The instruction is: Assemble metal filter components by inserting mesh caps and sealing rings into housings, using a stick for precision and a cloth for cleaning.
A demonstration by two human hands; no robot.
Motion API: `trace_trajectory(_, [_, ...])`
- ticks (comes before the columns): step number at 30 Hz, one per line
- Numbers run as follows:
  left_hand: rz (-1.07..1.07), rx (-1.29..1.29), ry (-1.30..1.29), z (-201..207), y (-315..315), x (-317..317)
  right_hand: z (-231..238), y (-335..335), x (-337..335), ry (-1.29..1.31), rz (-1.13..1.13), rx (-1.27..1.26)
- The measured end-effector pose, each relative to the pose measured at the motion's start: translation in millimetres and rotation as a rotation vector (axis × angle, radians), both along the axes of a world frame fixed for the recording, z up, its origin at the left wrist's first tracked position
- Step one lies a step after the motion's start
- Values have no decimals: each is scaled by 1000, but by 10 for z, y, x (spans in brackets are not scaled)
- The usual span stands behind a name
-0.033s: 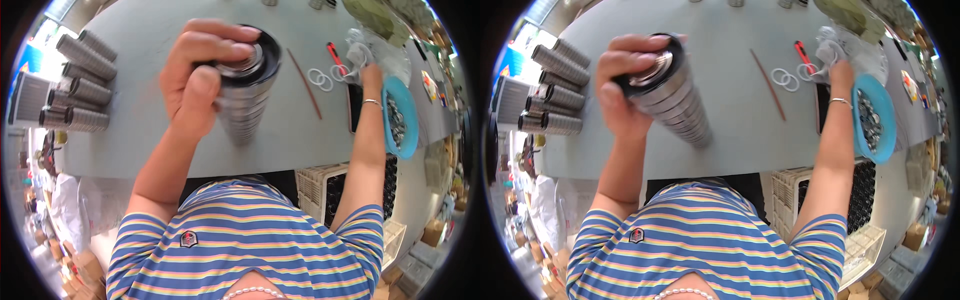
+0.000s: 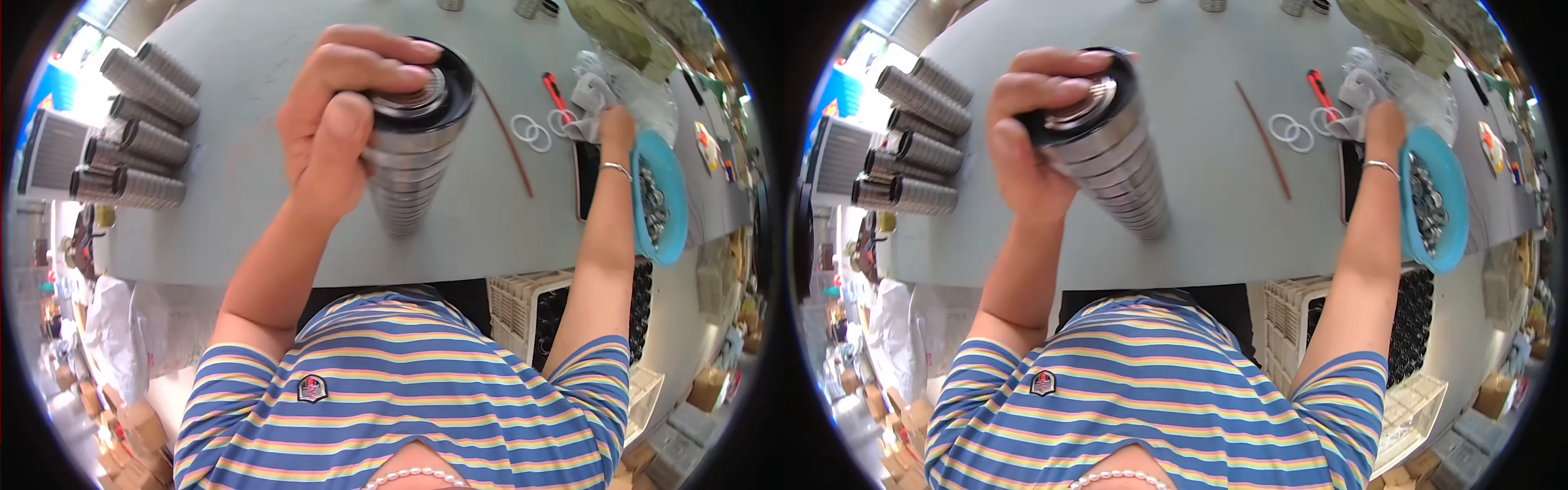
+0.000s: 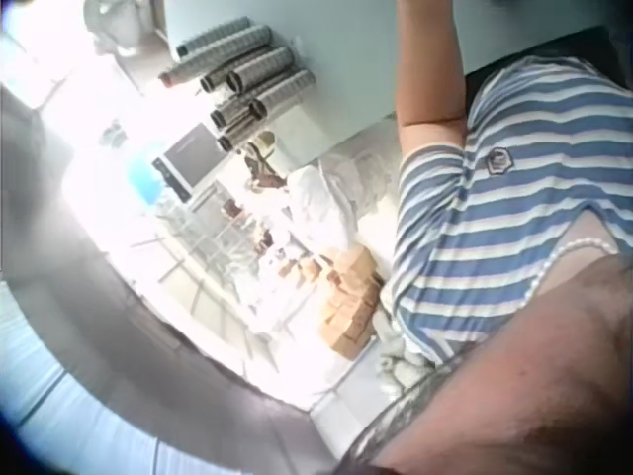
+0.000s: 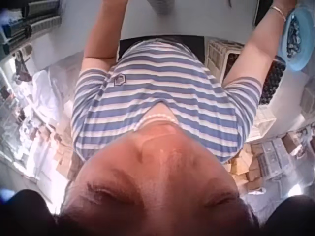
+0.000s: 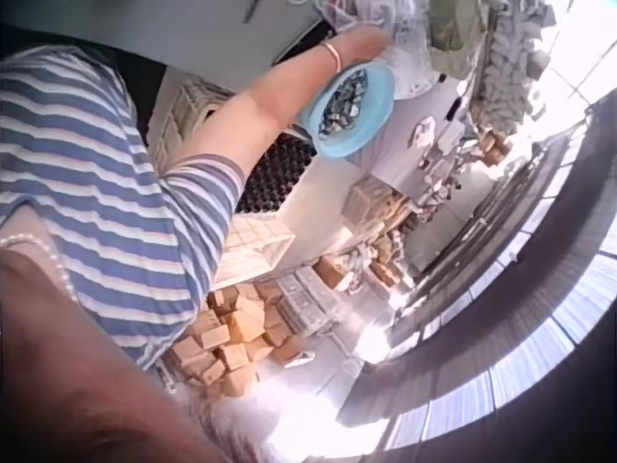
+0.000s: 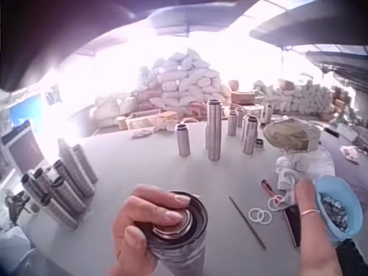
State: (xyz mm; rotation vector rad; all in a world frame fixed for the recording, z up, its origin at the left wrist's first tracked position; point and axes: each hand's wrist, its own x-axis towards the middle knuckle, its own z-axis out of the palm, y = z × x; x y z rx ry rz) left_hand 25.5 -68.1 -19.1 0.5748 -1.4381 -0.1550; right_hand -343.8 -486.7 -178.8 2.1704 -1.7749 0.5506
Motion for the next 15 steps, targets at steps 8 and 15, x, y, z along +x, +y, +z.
trace_trajectory(8, [201,341,668,80,174,-132,1304,2708,1134,-1447,690,-27])
trace_trajectory(15, [178,103,50,117,270,-161,1660,4003,2195,-980,1158,-406])
